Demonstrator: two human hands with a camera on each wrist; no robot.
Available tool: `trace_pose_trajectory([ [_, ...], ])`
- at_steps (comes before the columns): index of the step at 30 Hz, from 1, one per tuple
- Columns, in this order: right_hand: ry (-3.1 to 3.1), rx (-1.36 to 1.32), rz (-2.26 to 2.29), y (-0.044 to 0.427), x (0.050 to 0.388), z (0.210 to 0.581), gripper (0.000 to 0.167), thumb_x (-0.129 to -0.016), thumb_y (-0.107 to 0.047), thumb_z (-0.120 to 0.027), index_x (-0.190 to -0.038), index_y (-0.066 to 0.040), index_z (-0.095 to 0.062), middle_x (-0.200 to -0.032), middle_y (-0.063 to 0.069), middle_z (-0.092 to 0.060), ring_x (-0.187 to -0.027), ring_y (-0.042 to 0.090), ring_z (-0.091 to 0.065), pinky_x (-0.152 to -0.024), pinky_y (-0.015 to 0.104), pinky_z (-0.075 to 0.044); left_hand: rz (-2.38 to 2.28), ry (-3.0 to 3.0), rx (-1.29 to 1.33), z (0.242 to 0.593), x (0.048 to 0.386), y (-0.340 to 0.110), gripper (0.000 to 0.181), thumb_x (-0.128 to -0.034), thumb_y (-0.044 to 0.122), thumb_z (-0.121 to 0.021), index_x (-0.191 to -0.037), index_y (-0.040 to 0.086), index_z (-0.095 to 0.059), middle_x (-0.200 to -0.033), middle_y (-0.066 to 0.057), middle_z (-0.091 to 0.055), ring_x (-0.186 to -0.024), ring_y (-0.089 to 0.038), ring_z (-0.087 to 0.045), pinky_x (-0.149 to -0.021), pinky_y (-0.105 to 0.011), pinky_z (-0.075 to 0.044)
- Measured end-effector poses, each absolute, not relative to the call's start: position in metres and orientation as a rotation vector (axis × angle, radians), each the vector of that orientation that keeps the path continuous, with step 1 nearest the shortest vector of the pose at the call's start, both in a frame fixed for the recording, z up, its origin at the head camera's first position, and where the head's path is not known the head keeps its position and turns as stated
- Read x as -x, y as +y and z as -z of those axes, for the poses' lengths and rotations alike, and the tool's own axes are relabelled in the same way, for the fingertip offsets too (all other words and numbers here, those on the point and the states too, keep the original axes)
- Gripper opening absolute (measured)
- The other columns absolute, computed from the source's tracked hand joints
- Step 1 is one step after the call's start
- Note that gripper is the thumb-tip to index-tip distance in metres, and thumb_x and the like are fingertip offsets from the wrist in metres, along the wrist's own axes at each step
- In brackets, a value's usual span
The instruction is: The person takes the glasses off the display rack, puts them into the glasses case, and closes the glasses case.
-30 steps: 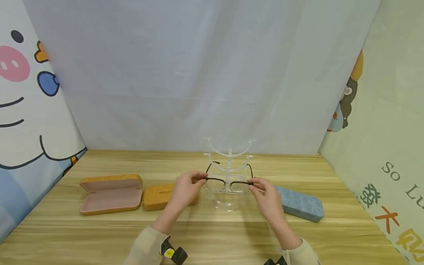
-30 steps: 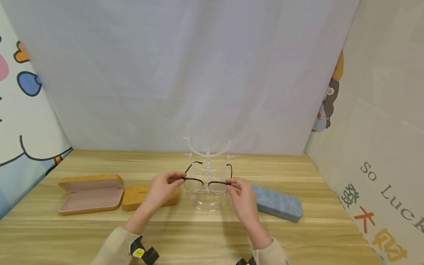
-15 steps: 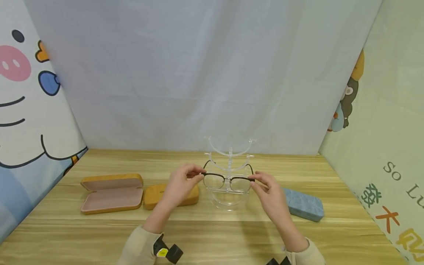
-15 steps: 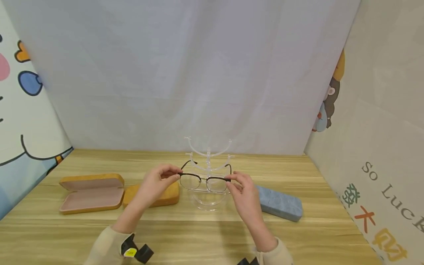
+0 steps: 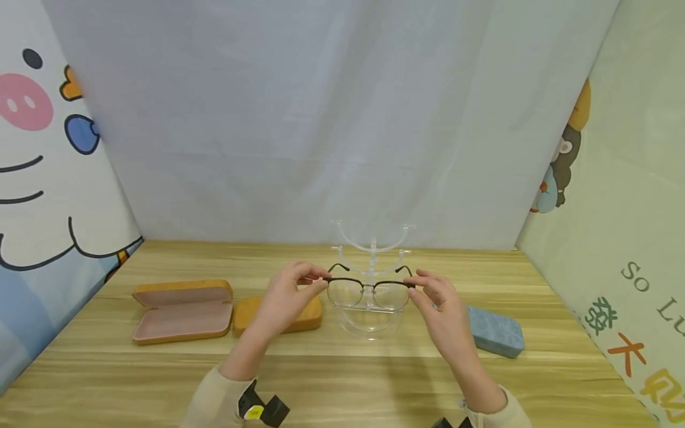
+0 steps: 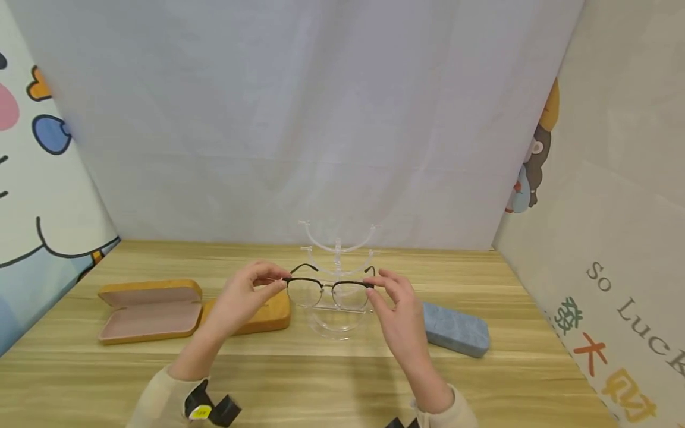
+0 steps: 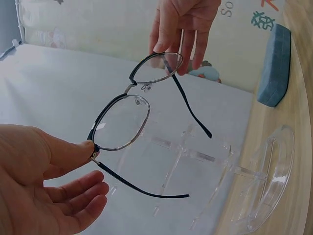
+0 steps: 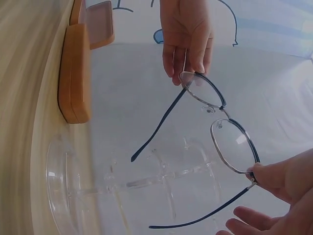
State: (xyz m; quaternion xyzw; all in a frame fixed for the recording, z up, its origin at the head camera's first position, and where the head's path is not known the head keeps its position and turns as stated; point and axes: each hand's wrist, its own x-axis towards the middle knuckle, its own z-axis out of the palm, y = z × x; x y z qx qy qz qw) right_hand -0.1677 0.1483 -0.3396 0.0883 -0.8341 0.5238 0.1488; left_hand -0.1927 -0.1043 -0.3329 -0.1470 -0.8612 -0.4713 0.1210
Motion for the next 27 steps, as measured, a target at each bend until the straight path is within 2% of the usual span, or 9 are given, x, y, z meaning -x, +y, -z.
trace_pose_trajectory([
  [3, -2.389, -0.260, -1.491, 0.147, 0.165, 0.337, 0.023, -0.090, -0.019, -0.058, -0.109, -0.010, -0.064, -0.129, 0.006, -0.047, -0.122, 0.030, -0.045, -0.100, 0.049, -0.037, 1.386, -2.495, 0.446, 0.329, 0.189, -0.106, 0.012, -0.0839, 0.013, -0.065, -0.095, 0.012, -0.068, -0.099, -0.003, -0.061, -0.090, -0.018, -0.060, -0.082, -0.036, -0.050],
  [11, -2.347, -0.268, -1.456, 0.142, 0.158, 0.322, 0.024, -0.089, -0.021, -0.058, -0.110, -0.011, -0.065, -0.127, 0.002, -0.050, -0.120, 0.018, -0.045, -0.098, 0.035, -0.041, 1.398, -2.405, 0.496, 0.316, 0.180, -0.111, 0.015, -0.0849, 0.013, -0.064, -0.099, 0.011, -0.068, -0.098, -0.002, -0.062, -0.089, -0.015, -0.061, -0.081, -0.035, -0.050],
  [21, -2.220, -0.335, -1.439, 0.137, 0.148, 0.304, 0.020, -0.088, -0.015, -0.059, -0.106, -0.009, -0.067, -0.117, 0.002, -0.056, -0.103, 0.006, -0.052, -0.086, 0.015, -0.046, 1.424, -2.269, 0.533, 0.304, 0.169, -0.112, 0.016, -0.0842, 0.011, -0.064, -0.100, 0.009, -0.068, -0.097, -0.001, -0.062, -0.090, -0.012, -0.060, -0.080, -0.027, -0.051],
  [27, -2.153, -0.367, -1.451, 0.134, 0.140, 0.294, 0.020, -0.087, -0.011, -0.060, -0.106, -0.009, -0.067, -0.116, 0.004, -0.056, -0.099, 0.004, -0.055, -0.083, 0.015, -0.047, 1.402, -2.187, 0.557, 0.298, 0.160, -0.112, 0.015, -0.0837, 0.009, -0.064, -0.099, 0.010, -0.067, -0.098, 0.001, -0.061, -0.090, -0.009, -0.058, -0.083, -0.023, -0.049],
])
